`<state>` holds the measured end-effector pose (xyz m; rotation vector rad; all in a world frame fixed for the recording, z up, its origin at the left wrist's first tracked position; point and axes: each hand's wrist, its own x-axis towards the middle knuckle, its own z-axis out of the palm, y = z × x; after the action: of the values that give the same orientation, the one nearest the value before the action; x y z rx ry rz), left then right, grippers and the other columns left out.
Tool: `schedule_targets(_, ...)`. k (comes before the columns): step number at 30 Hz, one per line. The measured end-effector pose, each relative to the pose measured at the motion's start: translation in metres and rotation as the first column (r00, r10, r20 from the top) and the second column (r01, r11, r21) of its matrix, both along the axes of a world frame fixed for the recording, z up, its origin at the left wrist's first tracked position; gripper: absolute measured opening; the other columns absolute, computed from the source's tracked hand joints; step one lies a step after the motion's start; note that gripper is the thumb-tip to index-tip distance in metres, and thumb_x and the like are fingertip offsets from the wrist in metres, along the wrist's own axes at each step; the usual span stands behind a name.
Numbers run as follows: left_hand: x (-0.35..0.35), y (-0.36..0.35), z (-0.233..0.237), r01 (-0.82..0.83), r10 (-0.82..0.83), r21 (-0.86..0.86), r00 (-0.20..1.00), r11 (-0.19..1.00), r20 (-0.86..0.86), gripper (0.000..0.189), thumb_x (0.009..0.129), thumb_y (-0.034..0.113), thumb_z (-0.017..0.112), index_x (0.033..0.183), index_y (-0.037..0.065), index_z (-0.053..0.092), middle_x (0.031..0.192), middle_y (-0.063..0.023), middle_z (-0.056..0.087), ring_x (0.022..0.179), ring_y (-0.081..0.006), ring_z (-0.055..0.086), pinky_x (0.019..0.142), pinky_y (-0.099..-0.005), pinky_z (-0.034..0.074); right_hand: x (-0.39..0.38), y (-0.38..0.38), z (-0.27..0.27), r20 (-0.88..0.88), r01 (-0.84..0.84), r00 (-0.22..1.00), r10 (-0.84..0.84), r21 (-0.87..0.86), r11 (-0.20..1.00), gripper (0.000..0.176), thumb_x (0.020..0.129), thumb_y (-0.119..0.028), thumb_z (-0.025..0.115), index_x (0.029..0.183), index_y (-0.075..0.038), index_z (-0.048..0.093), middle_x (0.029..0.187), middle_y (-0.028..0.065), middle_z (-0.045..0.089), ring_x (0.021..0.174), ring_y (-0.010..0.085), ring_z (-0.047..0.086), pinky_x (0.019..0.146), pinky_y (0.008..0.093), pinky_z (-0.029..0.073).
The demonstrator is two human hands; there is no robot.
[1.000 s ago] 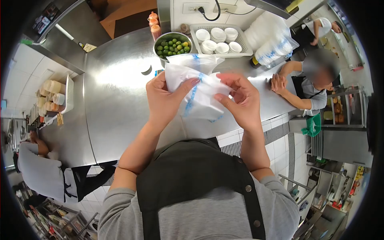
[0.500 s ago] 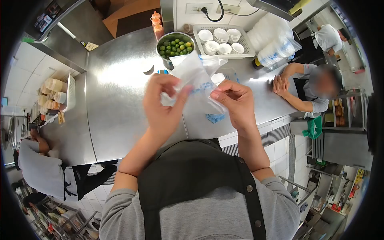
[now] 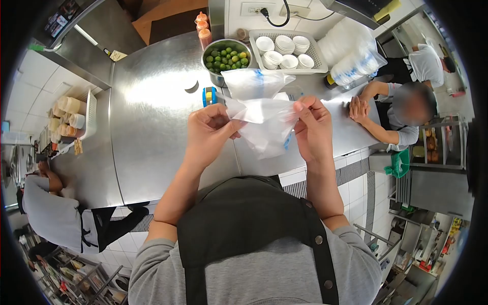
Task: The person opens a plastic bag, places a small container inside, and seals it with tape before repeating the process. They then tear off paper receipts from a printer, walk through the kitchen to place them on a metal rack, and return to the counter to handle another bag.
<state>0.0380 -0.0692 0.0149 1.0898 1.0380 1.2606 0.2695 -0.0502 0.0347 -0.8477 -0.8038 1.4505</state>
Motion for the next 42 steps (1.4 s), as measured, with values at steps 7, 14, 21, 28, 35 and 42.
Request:
schedule_targets(7, -0.013, 0.001, 0.008, -0.191, 0.191, 0.075, 0.982, 0.979, 0.006, 0.011, 0.086, -0.002, 0.074, 0.095, -0.005, 0.068, 0.087, -0.0067, 0.070, 0.079, -0.0113, 0.066, 0.071, -0.0244, 0.053, 0.009, 0.006, 0.005, -0.074, 0.308, 0.950, -0.305, 0.040, 0.951, 0.008, 0.097, -0.009, 0.068, 0.094, -0.008, 0.060, 0.087, -0.0004, 0.063, 0.076, 0.0084, 0.060, 0.073, 0.0222, 0.048)
schedule_targets(14, -0.030, -0.010, 0.010, -0.313, 0.273, 0.333, 0.948, 0.889, 0.162, 0.029, 0.079, -0.006, 0.050, 0.104, -0.005, 0.065, 0.113, -0.0109, 0.064, 0.101, -0.0143, 0.060, 0.088, -0.0272, 0.046, 0.017, 0.003, 0.011, 0.036, 0.248, 0.966, -0.256, 0.151, 0.957, 0.007, 0.098, -0.009, 0.066, 0.099, -0.005, 0.060, 0.090, 0.0039, 0.066, 0.083, 0.0128, 0.066, 0.077, 0.0241, 0.051)
schedule_targets(21, 0.006, -0.019, -0.007, 0.131, -0.087, 0.383, 0.988, 0.914, -0.130, 0.041, 0.081, -0.005, 0.056, 0.121, 0.000, 0.053, 0.095, -0.0056, 0.058, 0.085, -0.0133, 0.057, 0.075, -0.0290, 0.048, 0.009, -0.002, 0.013, 0.081, 0.140, 0.984, -0.157, 0.180, 0.974, 0.010, 0.097, -0.007, 0.067, 0.102, -0.002, 0.061, 0.087, 0.0068, 0.068, 0.072, 0.0171, 0.068, 0.068, 0.0293, 0.054)
schedule_targets(28, 0.023, -0.010, 0.009, 0.239, 0.134, 0.525, 0.807, 0.817, -0.576, 0.030, 0.067, 0.001, 0.082, 0.094, 0.001, 0.070, 0.091, -0.0113, 0.063, 0.079, -0.0259, 0.065, 0.067, -0.0324, 0.051, -0.003, -0.011, 0.012, 0.529, -0.103, 0.848, -0.018, 0.198, 0.975, 0.022, 0.089, -0.011, 0.077, 0.105, -0.002, 0.065, 0.100, 0.0041, 0.067, 0.090, 0.0125, 0.063, 0.076, 0.0271, 0.052)
schedule_targets(35, 0.025, -0.005, 0.006, 0.125, 0.206, 0.548, 0.839, 0.827, -0.503, 0.032, 0.066, -0.009, 0.072, 0.095, 0.003, 0.065, 0.089, -0.0094, 0.063, 0.077, -0.0305, 0.066, 0.066, -0.0361, 0.053, -0.005, -0.032, 0.054, 0.784, -0.495, 0.489, -0.382, 0.610, 0.619, 0.036, 0.078, -0.029, 0.083, 0.103, -0.009, 0.066, 0.098, 0.0052, 0.063, 0.096, 0.0216, 0.064, 0.104, 0.0464, 0.039)
schedule_targets(42, -0.011, -0.005, 0.007, 0.130, 0.102, 0.258, 0.684, 0.957, -0.722, 0.025, 0.078, -0.001, 0.072, 0.102, 0.001, 0.067, 0.088, -0.0131, 0.068, 0.084, -0.0310, 0.066, 0.077, -0.0367, 0.050, 0.014, -0.016, 0.036, 0.873, -0.533, 0.394, -0.287, 0.471, 0.703, 0.020, 0.077, -0.015, 0.083, 0.088, -0.013, 0.067, 0.074, -0.0028, 0.061, 0.070, 0.0160, 0.056, 0.094, 0.0378, 0.038)
